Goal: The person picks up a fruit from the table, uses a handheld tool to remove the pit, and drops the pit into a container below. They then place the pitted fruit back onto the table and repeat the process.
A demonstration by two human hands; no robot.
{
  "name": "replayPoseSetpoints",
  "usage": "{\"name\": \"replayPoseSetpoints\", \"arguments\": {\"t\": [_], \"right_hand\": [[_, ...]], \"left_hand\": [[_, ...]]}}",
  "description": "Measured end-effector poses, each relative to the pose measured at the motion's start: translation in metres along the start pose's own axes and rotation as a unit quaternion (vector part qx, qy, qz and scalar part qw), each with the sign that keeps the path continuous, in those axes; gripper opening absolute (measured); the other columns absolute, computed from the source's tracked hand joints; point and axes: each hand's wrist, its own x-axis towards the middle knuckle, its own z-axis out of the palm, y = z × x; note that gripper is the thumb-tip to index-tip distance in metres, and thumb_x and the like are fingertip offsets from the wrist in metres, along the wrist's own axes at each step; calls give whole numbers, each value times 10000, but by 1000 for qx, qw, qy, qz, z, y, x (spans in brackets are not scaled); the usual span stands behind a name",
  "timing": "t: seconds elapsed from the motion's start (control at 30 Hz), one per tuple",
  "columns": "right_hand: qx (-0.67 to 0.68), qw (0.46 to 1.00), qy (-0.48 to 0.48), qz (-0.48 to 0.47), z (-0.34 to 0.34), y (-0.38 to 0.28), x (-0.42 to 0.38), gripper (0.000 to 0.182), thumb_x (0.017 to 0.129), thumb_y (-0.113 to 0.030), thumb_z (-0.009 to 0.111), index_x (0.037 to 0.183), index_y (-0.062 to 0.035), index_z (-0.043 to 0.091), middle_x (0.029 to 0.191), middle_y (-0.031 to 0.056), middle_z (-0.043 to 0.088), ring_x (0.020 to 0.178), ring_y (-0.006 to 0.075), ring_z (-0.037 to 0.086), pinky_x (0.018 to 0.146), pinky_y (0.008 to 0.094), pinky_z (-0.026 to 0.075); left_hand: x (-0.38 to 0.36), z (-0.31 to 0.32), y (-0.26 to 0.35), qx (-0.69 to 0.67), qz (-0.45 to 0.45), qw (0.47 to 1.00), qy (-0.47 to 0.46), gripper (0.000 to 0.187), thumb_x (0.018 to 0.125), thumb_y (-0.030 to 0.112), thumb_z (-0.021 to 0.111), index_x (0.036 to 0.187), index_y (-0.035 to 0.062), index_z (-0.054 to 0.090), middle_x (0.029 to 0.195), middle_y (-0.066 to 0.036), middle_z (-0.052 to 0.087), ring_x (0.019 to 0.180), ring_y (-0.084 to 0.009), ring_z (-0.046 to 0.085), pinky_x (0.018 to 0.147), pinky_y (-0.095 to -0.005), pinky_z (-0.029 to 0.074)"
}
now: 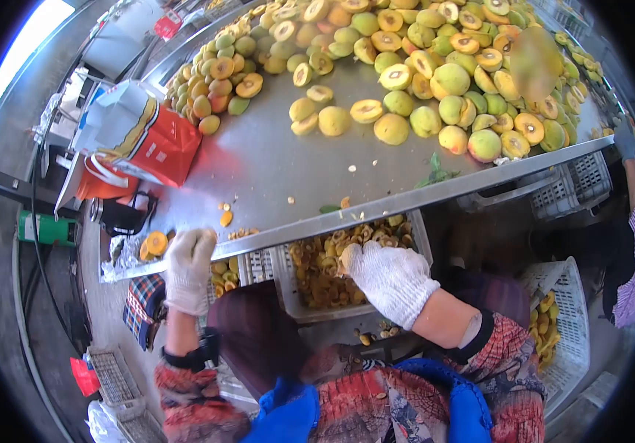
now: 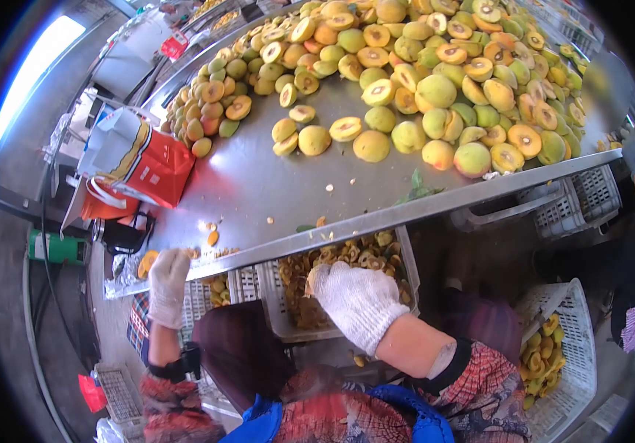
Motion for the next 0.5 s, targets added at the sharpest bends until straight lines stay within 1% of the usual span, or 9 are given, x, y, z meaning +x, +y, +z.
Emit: {"name": "replayPoseSetpoints", "arguments": {"t": [0.03,0.1,0.13,0.17,0.23,0.3,0.37,0.43,0.5], "right_hand": [[4,1000,6,-4,0,3,0,195,894,-269,505,910,-87,572,715,110,614,594,271,660,431,422,504],[27,1000,-4,-1,-11,2,-1,196,894,-271,499,914,-87,564,719,108,612,592,269,660,426,413,502],[38,999,-10,0,-15,0,-2,196,894,-272,496,916,-87,560,720,107,611,592,268,659,424,409,501],[50,999,9,-15,-12,-2,-2,191,896,-271,491,904,-91,553,728,110,602,585,262,656,419,400,499],[70,997,9,-30,-10,-5,-2,168,884,-251,504,901,-91,552,742,110,596,576,256,651,421,400,499],[108,993,8,-55,-11,-5,0,129,854,-205,522,925,-104,559,755,96,599,581,254,653,421,404,499],[153,983,-99,-15,-25,-9,4,167,856,-177,505,974,-77,569,855,136,635,716,306,676,543,443,534],[175,981,-77,-16,-18,-8,3,169,868,-193,500,976,-79,563,856,135,630,696,305,675,532,440,534],[193,978,-71,-37,-10,-7,4,163,883,-211,480,954,-89,561,862,130,625,687,298,675,522,430,535]], "left_hand": [[0,-8,-20,240,133,961,26,315,821,264,661,977,-9,639,782,-123,566,701,-206,523,660,-310,434],[7,-20,-14,205,26,978,-17,378,748,300,720,982,11,656,987,-178,615,941,-345,586,828,-410,459],[23,-19,-23,136,-6,990,-44,401,745,263,726,1035,1,636,1087,-177,598,1001,-348,581,881,-398,453],[36,-19,-6,64,14,997,-41,458,752,258,722,1111,-3,607,1132,-180,592,1040,-346,576,901,-392,450],[76,-4,31,-5,75,997,-36,510,760,265,719,1172,1,579,1161,-181,584,1058,-334,572,909,-369,447],[127,27,59,-5,111,993,-45,538,791,219,697,1250,-2,523,1169,-162,584,981,-256,586,871,-333,458],[177,65,81,-6,130,989,-63,607,773,303,712,1280,43,503,1280,-190,524,1156,-341,525,966,-365,422],[223,114,81,32,152,986,-54,652,779,341,710,1321,68,472,1346,-189,475,1207,-350,487,991,-380,408],[254,155,80,31,124,989,-76,741,744,408,725,1351,86,447,1371,-192,450,1230,-359,464,1005,-381,395]]}}
